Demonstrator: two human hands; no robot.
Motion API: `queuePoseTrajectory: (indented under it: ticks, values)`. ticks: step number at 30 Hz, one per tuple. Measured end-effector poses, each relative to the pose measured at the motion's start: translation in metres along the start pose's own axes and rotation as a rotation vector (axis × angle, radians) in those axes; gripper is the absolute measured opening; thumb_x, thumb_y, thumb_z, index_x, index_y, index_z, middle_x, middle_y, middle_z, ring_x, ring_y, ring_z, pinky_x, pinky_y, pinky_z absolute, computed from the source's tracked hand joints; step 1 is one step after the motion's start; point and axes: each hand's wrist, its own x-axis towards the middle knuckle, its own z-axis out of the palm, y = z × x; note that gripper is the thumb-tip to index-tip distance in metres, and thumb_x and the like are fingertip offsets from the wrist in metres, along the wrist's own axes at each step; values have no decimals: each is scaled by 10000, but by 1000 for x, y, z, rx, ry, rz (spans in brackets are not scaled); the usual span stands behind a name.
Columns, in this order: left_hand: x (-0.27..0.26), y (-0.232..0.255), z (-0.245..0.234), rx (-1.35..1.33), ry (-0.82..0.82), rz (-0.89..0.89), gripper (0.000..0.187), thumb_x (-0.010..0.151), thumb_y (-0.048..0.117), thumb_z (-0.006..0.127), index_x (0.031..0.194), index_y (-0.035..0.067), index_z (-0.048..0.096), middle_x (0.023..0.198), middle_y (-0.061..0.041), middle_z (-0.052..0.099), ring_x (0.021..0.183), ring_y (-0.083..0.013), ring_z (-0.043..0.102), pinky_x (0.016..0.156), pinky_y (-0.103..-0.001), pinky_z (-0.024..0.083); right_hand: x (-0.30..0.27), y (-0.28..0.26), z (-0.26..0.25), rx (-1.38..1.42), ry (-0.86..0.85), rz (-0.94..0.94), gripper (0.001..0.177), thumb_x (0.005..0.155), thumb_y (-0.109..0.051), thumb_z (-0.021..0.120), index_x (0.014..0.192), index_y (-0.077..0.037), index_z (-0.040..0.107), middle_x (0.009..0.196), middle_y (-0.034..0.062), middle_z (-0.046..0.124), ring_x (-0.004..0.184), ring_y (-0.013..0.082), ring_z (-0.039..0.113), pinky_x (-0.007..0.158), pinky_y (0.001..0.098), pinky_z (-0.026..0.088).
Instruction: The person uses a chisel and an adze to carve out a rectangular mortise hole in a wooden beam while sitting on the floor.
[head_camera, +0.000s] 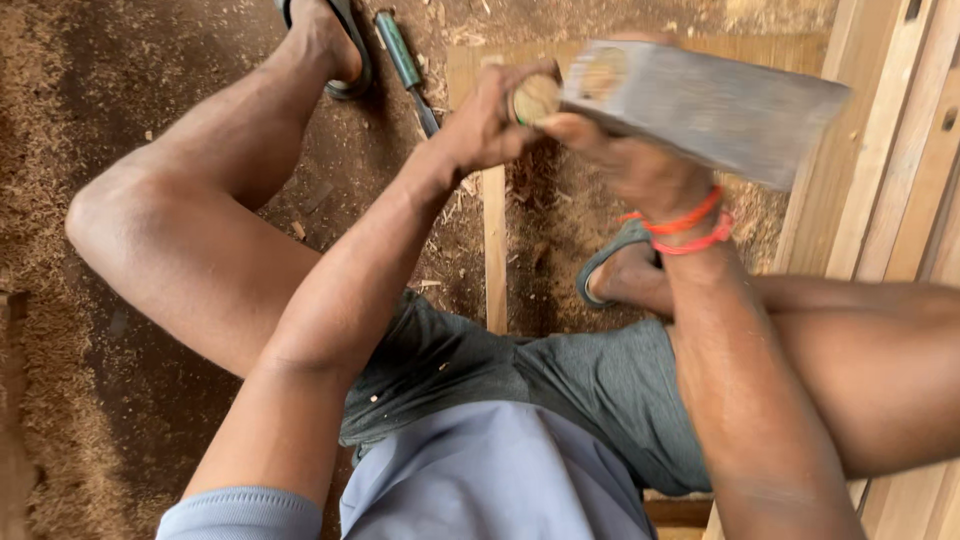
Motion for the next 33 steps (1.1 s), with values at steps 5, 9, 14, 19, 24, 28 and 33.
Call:
queuePoseTrajectory:
  ticks: [5,9,14,19,24,28,33]
  values:
    - [-3,-21,0,41,-3,18,412,915,61,745,1286,-66,618,1145,-179,748,1061,-301,761,957,-421,638,26,-26,20,-147,-68,-54,389,1007,-541,686,1060,-155,682,875,-8,706,789,154,709,689,288,607]
    - [-14,-55,1,325,110,-15,497,951,62,742,1348,-139,522,1113,-263,637,1022,-368,667,906,-459,606,21,-22,29,-72,159,-141,552,1074,-519,641,1282,-7,631,1031,89,726,918,232,733,795,313,623]
    - [-14,-85,3,252,162,215,544,1035,258,767,1279,-116,455,1115,-239,627,995,-311,688,851,-389,662,20,-9,40,-139,-93,41,400,1030,-550,712,1096,-160,772,902,57,772,791,201,753,683,308,644]
    - [-7,-46,-1,64,66,-23,452,1029,249,682,1312,-88,580,1155,-184,721,1060,-297,734,914,-410,648,18,-8,39,-205,24,-22,389,1026,-504,706,1174,-146,725,1003,67,785,865,181,761,744,329,650]
    - [-36,-45,0,271,195,250,589,1050,320,706,1379,-88,436,1179,-237,658,1094,-362,684,958,-438,623,27,-5,60,-490,231,-308,186,951,-496,812,1071,-357,787,891,101,787,723,207,751,573,299,617]
    - [-15,-50,-5,345,240,332,730,968,339,773,1385,-101,367,1207,-293,577,1133,-406,630,964,-460,593,11,-16,56,-147,-81,112,530,974,-527,727,1236,-66,715,994,121,783,778,201,765,578,287,610]
    - [-19,-64,-1,49,83,-199,454,985,314,717,1279,-13,607,1213,-157,720,1120,-289,739,982,-422,663,18,-7,54,-38,16,61,517,989,-565,726,1204,-95,704,953,78,778,790,185,774,586,284,606]
